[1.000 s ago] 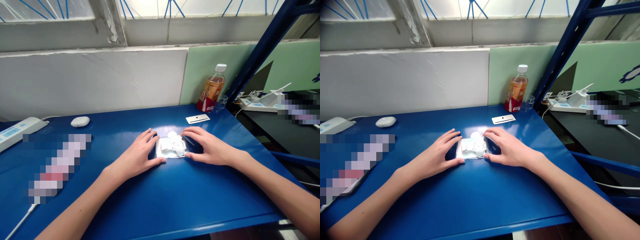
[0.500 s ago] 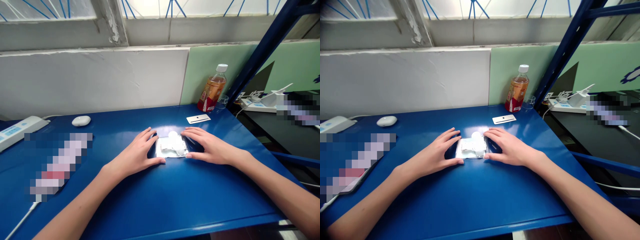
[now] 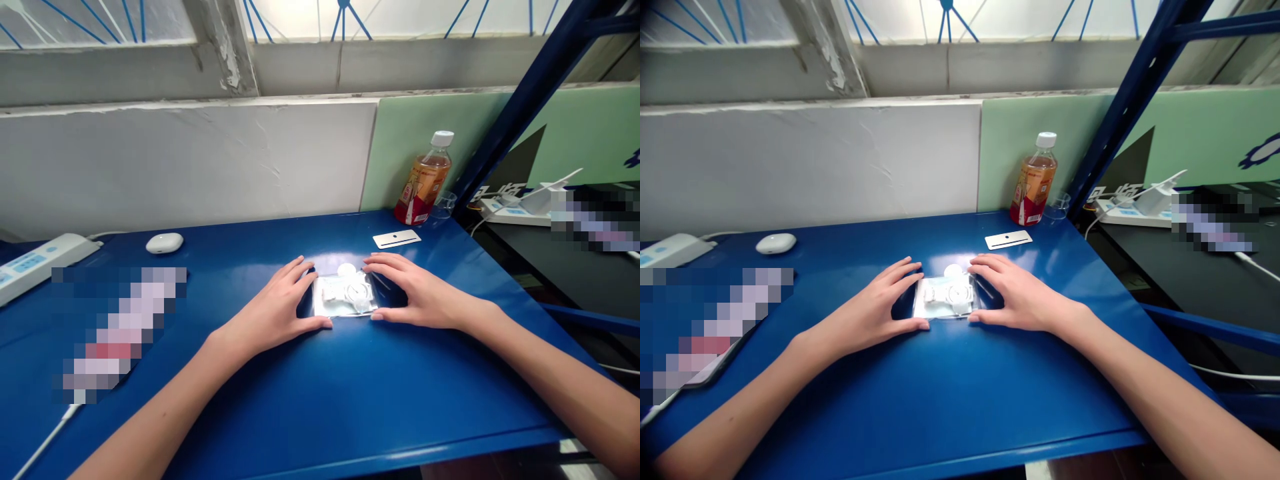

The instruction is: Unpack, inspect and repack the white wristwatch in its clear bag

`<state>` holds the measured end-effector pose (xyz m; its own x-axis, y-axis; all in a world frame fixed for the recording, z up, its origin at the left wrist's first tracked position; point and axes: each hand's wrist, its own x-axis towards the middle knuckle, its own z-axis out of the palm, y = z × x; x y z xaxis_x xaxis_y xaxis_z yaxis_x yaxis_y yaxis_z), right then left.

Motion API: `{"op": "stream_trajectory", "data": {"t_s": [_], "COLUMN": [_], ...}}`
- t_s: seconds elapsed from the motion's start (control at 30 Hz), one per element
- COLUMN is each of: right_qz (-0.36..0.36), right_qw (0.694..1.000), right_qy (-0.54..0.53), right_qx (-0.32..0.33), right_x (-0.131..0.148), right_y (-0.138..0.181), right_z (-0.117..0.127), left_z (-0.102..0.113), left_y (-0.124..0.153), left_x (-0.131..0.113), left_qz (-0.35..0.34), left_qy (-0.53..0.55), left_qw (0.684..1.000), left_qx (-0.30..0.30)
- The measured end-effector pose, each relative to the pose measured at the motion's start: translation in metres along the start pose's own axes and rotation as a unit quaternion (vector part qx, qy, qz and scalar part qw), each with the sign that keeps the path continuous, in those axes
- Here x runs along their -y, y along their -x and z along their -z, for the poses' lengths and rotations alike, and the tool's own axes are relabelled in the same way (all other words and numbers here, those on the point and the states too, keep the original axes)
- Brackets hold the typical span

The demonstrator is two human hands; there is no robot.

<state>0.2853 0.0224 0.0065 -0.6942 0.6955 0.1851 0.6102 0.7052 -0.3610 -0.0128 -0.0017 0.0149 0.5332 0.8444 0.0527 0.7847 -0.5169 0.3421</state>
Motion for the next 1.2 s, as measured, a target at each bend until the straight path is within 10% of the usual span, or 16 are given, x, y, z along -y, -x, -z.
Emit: {"op": "stream_trajectory", "data": {"t_s": [0.9,1.2], "right_qz": [-0.004,0.003], "right_qw": [0.999,0.999], "right_qy": [0.035,0.041], "right_qx": [0.017,0.014], "right_x": [-0.004,-0.002], "right_y": [0.001,0.001], "right_z": [-0.001,-0.001], "left_z": [-0.002,-0.011], "left_y": [-0.002,-0.001], "left_x": [-0.002,-0.007], "left_qz": [0.019,-0.086], "left_qy": [-0.033,-0.030], "left_qw": [0.999,0.994], "left_qx": [-0.003,-0.056]}}
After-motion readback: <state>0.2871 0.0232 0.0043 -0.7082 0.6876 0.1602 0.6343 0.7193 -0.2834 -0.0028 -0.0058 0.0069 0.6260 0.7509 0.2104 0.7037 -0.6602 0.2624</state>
